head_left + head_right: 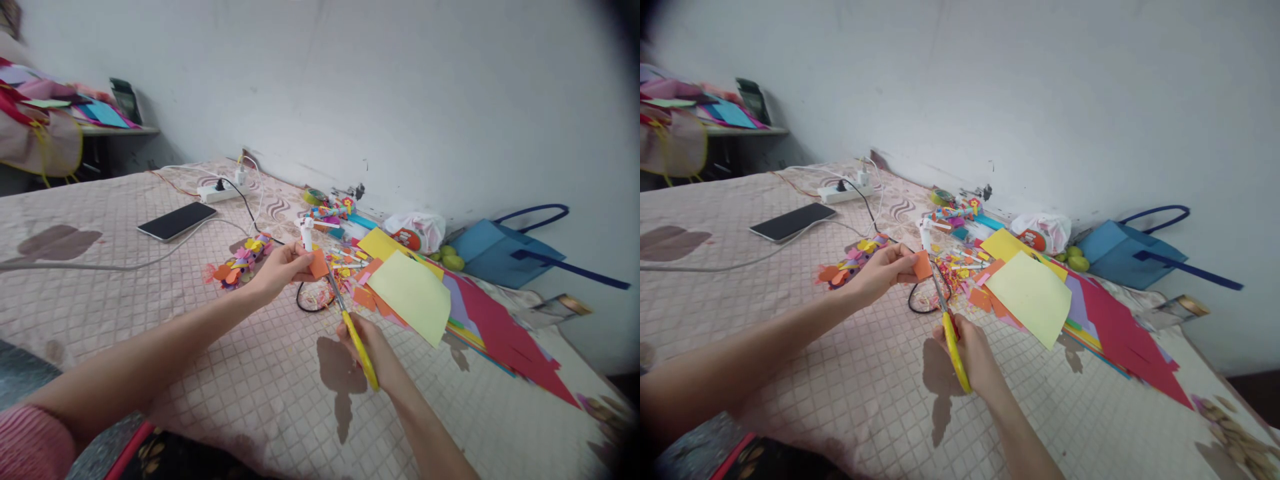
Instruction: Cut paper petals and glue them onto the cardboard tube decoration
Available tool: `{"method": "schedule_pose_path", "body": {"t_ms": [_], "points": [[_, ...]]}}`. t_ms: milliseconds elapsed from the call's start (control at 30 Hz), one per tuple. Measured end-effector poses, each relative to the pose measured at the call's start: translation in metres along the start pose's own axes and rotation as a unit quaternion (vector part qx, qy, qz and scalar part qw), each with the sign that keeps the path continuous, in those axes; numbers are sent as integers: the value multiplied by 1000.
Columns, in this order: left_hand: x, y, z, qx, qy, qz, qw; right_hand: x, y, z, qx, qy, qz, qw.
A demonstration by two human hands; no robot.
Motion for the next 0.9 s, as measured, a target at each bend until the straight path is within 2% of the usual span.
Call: {"method": "schedule_pose_path", "body": {"t_ms": [100,233,333,900], "points": [[0,0,0,4,-2,-3,1000,1,-4,1,-4,-6,11,1000],[0,1,-1,3,-6,0,1000,5,-11,0,-29,-51,60,996],[1,1,-1,2,-6,5,1000,7,-10,0,-45,-70,72,994],[1,-2,-1,-3,-4,-3,1000,7,-15,2,-18,-45,64,997]]}}
Point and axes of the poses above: each hand's wrist, its own x-axis away from the middle knuckle, its own z-axis out of the back of the hand, y = z × x, the point moved 5 cm from there along -x, towards the middle knuckle, and after that the axes turned 5 degrees about y, right-handed, at the moved point
